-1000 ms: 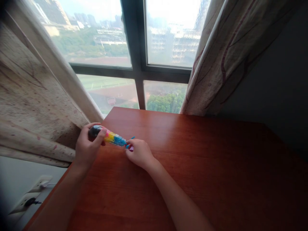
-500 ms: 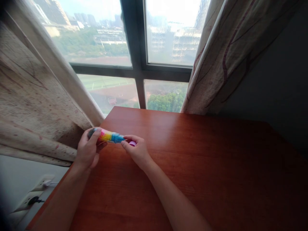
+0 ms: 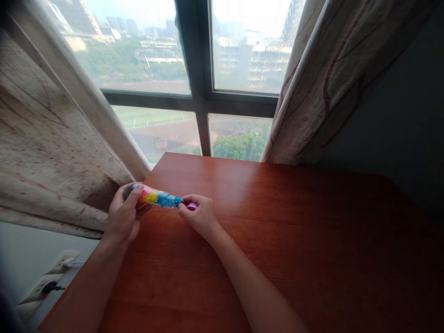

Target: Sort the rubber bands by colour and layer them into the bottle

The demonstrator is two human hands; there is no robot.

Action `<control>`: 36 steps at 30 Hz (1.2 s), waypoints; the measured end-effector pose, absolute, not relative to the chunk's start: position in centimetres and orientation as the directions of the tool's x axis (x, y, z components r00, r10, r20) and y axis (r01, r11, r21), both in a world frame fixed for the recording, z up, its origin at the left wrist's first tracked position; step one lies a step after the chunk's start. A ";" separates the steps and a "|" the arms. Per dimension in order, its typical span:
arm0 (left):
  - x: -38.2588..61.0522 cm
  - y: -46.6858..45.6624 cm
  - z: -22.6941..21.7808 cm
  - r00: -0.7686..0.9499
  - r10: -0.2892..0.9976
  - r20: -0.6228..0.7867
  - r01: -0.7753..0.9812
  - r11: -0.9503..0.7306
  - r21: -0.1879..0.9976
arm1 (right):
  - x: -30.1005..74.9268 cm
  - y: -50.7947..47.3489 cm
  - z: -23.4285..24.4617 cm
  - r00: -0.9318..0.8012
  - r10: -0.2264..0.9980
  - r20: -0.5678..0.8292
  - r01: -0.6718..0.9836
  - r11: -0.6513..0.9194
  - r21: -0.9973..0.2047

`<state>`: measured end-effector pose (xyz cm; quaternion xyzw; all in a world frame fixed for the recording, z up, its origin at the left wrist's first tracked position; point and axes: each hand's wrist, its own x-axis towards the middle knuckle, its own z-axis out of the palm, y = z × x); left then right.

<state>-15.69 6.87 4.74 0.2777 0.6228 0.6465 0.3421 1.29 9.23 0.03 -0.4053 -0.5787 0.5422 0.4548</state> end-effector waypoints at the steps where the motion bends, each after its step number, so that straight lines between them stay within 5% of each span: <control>1: -16.0 7.0 4.6 -0.628 0.777 -0.051 -0.077 0.004 0.997 | 1.5 9.3 0.0 -0.256 0.962 0.093 -0.004 0.095 -0.995; 5: -17.0 7.1 4.5 -0.664 0.747 0.040 0.062 0.002 0.998 | 2.5 9.8 -0.3 -0.293 0.938 0.183 0.213 0.250 -0.944; 10: -16.3 6.5 5.6 -0.584 0.747 0.318 0.506 0.029 0.862 | 3.2 9.8 -0.2 -0.445 0.866 0.228 0.397 0.419 -0.816; 17: -14.7 6.6 6.2 -0.510 0.774 0.375 0.680 0.096 0.727 | 2.8 9.4 0.3 -0.288 0.945 0.154 0.223 0.223 -0.949; 21: -14.3 6.8 6.2 -0.398 0.764 0.507 0.839 0.080 0.538 | 2.6 9.2 0.2 -0.245 0.965 0.092 0.136 0.128 -0.982; 30: -14.2 6.2 5.8 -0.455 0.785 0.420 0.772 0.113 0.626 | 2.9 9.4 0.2 -0.261 0.956 0.134 0.276 0.207 -0.938; 36: -13.7 6.3 5.6 -0.430 0.755 0.495 0.816 0.091 0.571 | 2.6 8.8 0.5 -0.293 0.904 0.311 0.430 0.415 -0.802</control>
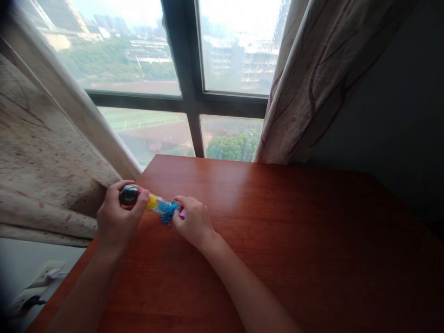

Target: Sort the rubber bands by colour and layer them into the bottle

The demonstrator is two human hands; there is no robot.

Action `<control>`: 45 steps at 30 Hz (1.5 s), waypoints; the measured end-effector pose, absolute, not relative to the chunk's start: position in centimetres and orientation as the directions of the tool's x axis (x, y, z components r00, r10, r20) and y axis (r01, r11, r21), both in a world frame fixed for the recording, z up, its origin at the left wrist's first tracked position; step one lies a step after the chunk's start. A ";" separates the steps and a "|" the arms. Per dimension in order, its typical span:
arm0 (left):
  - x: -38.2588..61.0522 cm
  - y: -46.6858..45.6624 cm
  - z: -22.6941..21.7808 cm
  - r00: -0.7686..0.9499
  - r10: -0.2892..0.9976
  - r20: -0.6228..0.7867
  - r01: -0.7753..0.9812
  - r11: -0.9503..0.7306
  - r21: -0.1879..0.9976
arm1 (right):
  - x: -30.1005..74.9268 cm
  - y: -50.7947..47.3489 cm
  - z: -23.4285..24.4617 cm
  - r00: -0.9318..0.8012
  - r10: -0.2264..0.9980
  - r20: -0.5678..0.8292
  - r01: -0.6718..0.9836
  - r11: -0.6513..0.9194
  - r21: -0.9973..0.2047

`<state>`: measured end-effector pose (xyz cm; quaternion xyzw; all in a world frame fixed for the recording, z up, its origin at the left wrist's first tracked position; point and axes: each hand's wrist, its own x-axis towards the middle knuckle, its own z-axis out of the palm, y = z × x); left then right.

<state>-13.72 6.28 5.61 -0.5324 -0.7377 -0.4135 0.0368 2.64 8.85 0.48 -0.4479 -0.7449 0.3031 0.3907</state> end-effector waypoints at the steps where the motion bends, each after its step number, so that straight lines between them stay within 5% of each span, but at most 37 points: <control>1: -13.6 6.3 5.7 -0.423 0.752 0.505 0.819 0.080 0.568 | 2.6 8.7 0.5 -0.297 0.902 0.312 0.454 0.421 -0.786; 12: -13.1 7.1 5.8 -0.322 0.774 0.545 0.829 -0.046 0.557 | 1.4 7.2 2.4 -0.385 0.909 0.159 0.704 0.401 -0.585; 28: -13.4 7.3 5.7 -0.224 0.808 0.545 0.864 -0.094 0.494 | 1.6 7.5 2.5 -0.433 0.894 0.111 0.665 0.400 -0.631; 39: -15.3 6.4 6.6 -0.412 0.699 0.585 0.838 0.037 0.545 | 2.7 7.9 1.4 -0.344 0.924 0.168 0.616 0.357 -0.702; 42: -15.5 6.1 6.1 -0.356 0.806 0.473 0.851 0.070 0.521 | 2.7 7.8 1.4 -0.343 0.924 0.170 0.615 0.358 -0.703; 45: -15.5 5.8 5.5 -0.409 0.763 0.500 0.842 0.103 0.530 | 2.7 7.8 1.3 -0.354 0.917 0.183 0.606 0.373 -0.703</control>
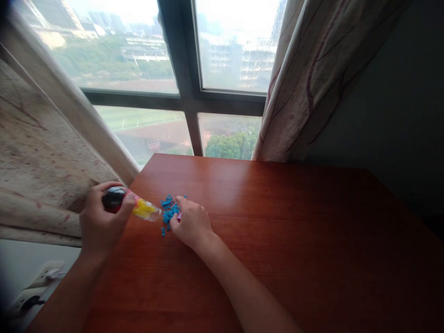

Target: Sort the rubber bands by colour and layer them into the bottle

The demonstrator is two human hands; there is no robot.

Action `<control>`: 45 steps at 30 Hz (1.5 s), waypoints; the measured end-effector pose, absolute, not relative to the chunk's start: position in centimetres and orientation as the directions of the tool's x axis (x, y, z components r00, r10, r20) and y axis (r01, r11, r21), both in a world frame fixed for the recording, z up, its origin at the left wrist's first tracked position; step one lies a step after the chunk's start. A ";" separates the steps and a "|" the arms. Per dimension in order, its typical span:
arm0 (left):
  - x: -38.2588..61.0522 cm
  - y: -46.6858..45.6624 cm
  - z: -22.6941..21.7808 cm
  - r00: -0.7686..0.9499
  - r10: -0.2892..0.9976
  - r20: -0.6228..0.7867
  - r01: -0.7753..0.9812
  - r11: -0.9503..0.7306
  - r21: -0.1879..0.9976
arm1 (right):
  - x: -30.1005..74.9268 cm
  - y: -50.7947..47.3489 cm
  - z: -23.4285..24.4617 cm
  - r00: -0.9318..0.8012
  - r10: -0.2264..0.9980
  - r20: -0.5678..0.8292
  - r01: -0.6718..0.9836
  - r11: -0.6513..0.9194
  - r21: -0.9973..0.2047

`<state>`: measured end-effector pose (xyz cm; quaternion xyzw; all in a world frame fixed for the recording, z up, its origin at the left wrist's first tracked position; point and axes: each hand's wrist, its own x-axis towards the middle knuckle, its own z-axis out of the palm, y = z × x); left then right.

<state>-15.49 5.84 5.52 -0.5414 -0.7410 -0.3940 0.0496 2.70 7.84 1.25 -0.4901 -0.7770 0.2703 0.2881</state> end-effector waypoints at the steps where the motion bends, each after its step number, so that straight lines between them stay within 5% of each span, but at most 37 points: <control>1: -15.5 5.8 5.3 -0.425 0.748 0.509 0.835 0.108 0.539 | 2.7 7.8 1.2 -0.355 0.916 0.188 0.602 0.378 -0.704; 45: -14.9 6.4 6.2 -0.277 0.754 0.595 0.886 -0.039 0.461 | 2.8 7.3 0.8 -0.362 0.905 0.223 0.542 0.399 -0.740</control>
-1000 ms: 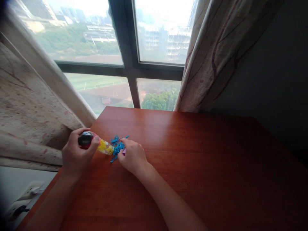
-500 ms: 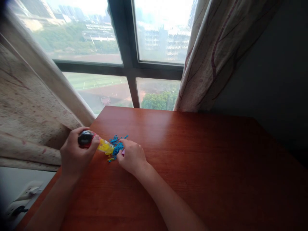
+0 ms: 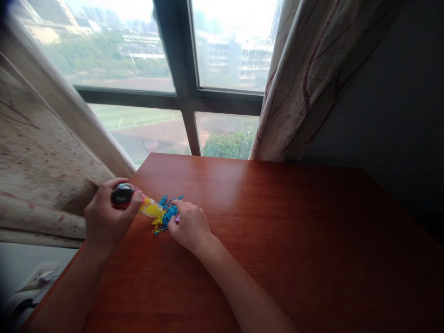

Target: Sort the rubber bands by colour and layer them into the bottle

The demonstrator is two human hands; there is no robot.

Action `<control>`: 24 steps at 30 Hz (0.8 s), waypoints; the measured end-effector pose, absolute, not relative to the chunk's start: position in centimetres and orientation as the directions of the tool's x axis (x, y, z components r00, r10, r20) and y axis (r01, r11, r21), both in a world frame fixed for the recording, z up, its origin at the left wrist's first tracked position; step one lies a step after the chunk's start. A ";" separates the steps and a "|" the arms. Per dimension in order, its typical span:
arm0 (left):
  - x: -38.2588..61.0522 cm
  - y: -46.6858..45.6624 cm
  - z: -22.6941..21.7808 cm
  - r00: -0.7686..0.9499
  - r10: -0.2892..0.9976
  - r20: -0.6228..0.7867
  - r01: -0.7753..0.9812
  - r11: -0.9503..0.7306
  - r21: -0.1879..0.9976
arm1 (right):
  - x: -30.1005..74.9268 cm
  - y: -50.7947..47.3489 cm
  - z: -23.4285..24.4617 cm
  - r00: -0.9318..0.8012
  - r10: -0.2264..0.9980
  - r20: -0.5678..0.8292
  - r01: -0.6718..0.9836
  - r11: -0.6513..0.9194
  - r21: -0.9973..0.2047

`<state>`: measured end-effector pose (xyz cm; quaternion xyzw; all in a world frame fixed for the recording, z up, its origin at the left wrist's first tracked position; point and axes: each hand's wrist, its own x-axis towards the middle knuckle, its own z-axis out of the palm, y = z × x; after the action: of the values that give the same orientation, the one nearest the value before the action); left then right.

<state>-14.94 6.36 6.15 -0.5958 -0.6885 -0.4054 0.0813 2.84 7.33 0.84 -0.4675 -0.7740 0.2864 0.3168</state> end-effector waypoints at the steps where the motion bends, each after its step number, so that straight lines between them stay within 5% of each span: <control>1: -15.0 6.4 6.4 -0.309 0.742 0.595 0.877 -0.020 0.479 | 2.8 7.4 0.8 -0.355 0.906 0.231 0.523 0.397 -0.754; 7: -16.0 6.8 6.8 -0.401 0.835 0.376 0.624 -0.052 0.780 | 2.8 7.5 0.9 -0.270 0.955 0.123 0.317 0.209 -0.925; 12: -16.2 6.9 7.0 -0.376 0.840 0.390 0.674 -0.041 0.737 | 2.8 7.8 1.1 -0.209 0.975 0.074 0.124 0.101 -0.987; 16: -16.2 7.2 6.7 -0.461 0.777 0.428 0.457 -0.206 0.865 | 3.2 8.7 1.6 -0.099 0.991 0.085 0.071 0.092 -0.993; 21: -14.6 8.1 5.7 -0.468 0.832 0.297 0.116 -0.276 0.954 | 2.4 10.2 3.2 0.043 0.993 0.111 -0.074 0.114 -0.991; 24: -12.7 8.5 5.1 -0.378 0.876 0.298 0.143 -0.262 0.954 | 0.6 10.8 3.6 0.026 0.983 0.183 -0.038 0.184 -0.982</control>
<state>-12.66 8.53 5.13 -0.4770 -0.5344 -0.6353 -0.2886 0.57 10.83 3.58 -0.4472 -0.5280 0.4561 0.5596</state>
